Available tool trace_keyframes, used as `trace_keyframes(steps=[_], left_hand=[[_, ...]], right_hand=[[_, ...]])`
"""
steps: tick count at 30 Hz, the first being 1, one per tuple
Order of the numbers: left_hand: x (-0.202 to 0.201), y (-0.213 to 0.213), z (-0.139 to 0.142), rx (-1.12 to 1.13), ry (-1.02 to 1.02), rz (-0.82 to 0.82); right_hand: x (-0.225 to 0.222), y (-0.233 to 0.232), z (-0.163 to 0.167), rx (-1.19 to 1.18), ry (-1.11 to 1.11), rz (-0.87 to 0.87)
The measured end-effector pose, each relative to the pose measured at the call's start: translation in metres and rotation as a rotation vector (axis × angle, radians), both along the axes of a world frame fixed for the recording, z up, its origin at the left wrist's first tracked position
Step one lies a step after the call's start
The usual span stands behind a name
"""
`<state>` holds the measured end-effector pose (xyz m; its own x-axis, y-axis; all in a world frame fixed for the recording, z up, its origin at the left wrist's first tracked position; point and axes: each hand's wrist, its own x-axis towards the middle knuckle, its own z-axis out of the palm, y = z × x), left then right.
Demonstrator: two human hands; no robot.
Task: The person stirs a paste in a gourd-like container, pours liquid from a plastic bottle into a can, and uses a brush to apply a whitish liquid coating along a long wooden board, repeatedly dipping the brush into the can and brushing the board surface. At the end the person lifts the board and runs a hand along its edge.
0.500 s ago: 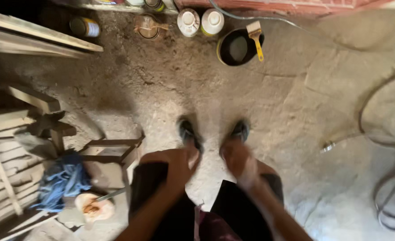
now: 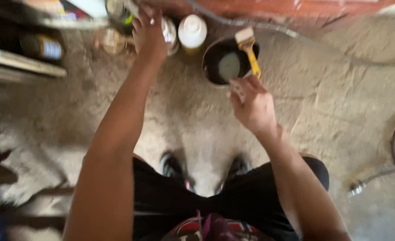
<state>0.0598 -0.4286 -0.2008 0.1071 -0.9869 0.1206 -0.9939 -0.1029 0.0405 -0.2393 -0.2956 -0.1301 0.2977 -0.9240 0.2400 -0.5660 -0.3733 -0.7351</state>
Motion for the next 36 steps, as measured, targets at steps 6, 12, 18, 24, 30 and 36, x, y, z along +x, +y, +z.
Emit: trace_keyframes(steps=[6,12,18,24,30,36], left_hand=[[-0.050,0.018,-0.010,-0.041,0.196,-0.534],[-0.073,0.010,-0.016,-0.073,0.085,-0.529],[-0.064,0.052,-0.039,0.154,0.234,-0.419],[-0.052,0.093,-0.013,0.110,0.314,-0.338],[-0.055,0.120,0.082,0.215,0.166,-0.470],[-0.068,0.162,0.174,0.158,0.299,-0.634]], right_hand=[[-0.016,0.004,-0.013,-0.148,0.081,0.105],[-0.023,0.005,-0.018,-0.116,0.149,0.082],[-0.032,0.008,-0.044,-0.135,0.163,0.094],[-0.011,0.017,-0.076,0.027,0.097,0.181],[0.040,0.023,-0.082,-0.023,-0.029,0.241],[0.046,0.030,-0.068,0.115,-0.408,0.314]])
